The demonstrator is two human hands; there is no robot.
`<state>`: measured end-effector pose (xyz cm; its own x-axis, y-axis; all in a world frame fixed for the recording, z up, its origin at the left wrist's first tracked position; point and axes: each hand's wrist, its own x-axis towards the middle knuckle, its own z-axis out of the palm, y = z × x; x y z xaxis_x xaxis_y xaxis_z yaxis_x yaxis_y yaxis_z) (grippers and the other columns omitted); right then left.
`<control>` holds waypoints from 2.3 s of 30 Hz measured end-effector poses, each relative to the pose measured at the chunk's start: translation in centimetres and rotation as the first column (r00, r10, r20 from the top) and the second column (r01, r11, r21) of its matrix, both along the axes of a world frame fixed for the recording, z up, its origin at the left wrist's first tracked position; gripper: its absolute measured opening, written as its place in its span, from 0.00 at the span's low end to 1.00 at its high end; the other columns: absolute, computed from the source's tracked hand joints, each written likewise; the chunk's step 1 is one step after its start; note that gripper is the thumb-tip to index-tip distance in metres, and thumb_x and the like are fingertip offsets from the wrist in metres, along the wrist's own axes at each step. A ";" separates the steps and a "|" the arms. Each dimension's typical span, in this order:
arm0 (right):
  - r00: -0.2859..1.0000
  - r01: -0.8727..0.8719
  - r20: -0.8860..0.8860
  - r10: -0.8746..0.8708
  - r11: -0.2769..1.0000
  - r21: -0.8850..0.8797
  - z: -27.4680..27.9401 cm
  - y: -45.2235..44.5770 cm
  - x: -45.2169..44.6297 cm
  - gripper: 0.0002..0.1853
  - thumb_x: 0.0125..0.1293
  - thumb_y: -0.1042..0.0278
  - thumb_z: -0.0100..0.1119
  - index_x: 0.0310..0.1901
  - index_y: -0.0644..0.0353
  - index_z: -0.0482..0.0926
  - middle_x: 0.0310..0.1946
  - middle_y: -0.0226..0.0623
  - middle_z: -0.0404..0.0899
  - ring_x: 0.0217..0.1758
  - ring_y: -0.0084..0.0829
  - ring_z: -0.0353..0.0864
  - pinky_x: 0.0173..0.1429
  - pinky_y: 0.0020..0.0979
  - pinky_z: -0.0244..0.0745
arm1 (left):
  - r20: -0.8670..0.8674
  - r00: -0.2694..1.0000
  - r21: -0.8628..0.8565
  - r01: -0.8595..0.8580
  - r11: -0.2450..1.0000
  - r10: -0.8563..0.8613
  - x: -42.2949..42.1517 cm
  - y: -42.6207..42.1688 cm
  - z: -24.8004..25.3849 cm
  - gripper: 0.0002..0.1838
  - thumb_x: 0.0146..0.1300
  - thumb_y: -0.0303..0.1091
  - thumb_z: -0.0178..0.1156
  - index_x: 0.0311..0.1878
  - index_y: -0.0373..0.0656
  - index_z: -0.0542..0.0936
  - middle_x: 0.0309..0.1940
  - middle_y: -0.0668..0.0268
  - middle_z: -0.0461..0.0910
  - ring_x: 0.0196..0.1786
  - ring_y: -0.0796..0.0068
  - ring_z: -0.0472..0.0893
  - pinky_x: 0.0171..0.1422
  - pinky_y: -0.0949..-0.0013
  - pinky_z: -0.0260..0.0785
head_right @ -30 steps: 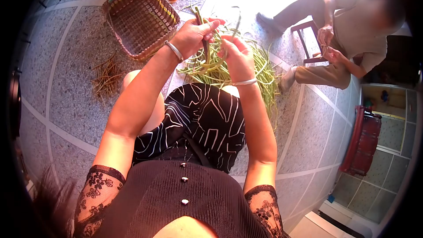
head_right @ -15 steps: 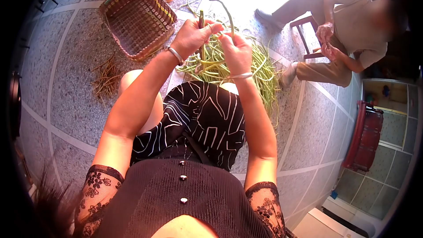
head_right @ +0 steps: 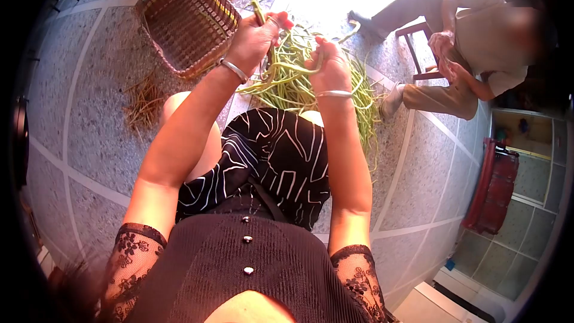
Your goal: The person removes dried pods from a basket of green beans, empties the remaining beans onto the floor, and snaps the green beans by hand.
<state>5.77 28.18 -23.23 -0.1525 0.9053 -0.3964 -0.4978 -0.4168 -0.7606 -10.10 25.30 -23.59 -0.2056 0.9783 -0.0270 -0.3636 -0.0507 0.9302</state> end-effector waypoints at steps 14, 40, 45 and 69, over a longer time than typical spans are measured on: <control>0.975 -0.136 0.201 0.092 0.966 0.218 1.5 -1.0 0.3 0.07 0.63 0.71 0.56 0.40 0.63 0.76 0.25 0.30 0.75 0.23 0.17 0.69 0.26 0.18 0.64 | -0.217 0.855 -0.033 0.476 0.879 -0.471 0.6 -0.3 -1.1 0.15 0.61 0.43 0.55 0.29 0.41 0.79 0.20 0.73 0.74 0.24 0.87 0.69 0.29 0.77 0.61; 0.778 -0.247 0.587 -0.222 0.751 0.612 -1.6 -4.1 -1.1 0.04 0.62 0.75 0.57 0.35 0.62 0.72 0.25 0.25 0.71 0.28 0.15 0.69 0.31 0.21 0.64 | 0.266 0.961 -0.221 0.142 0.965 -0.081 -0.2 0.3 0.2 0.15 0.63 0.45 0.55 0.36 0.41 0.75 0.17 0.76 0.66 0.17 0.87 0.64 0.19 0.81 0.60; 0.353 -0.522 0.844 -0.404 0.664 0.536 -2.2 -5.0 -1.6 0.05 0.59 0.73 0.56 0.34 0.62 0.72 0.26 0.40 0.73 0.26 0.36 0.72 0.32 0.33 0.67 | 0.387 0.903 -0.054 0.224 0.973 -0.186 -0.9 0.0 0.7 0.16 0.61 0.46 0.58 0.36 0.40 0.75 0.16 0.78 0.63 0.16 0.89 0.59 0.19 0.81 0.58; 0.180 -0.962 0.736 -0.652 0.041 0.271 8.0 0.9 0.0 0.12 0.55 0.77 0.51 0.41 0.55 0.76 0.34 0.35 0.78 0.33 0.38 0.80 0.36 0.35 0.75 | -0.139 0.897 -0.049 0.417 0.908 -0.420 -1.2 -0.8 1.7 0.11 0.63 0.40 0.56 0.39 0.43 0.80 0.17 0.80 0.65 0.18 0.90 0.61 0.22 0.82 0.53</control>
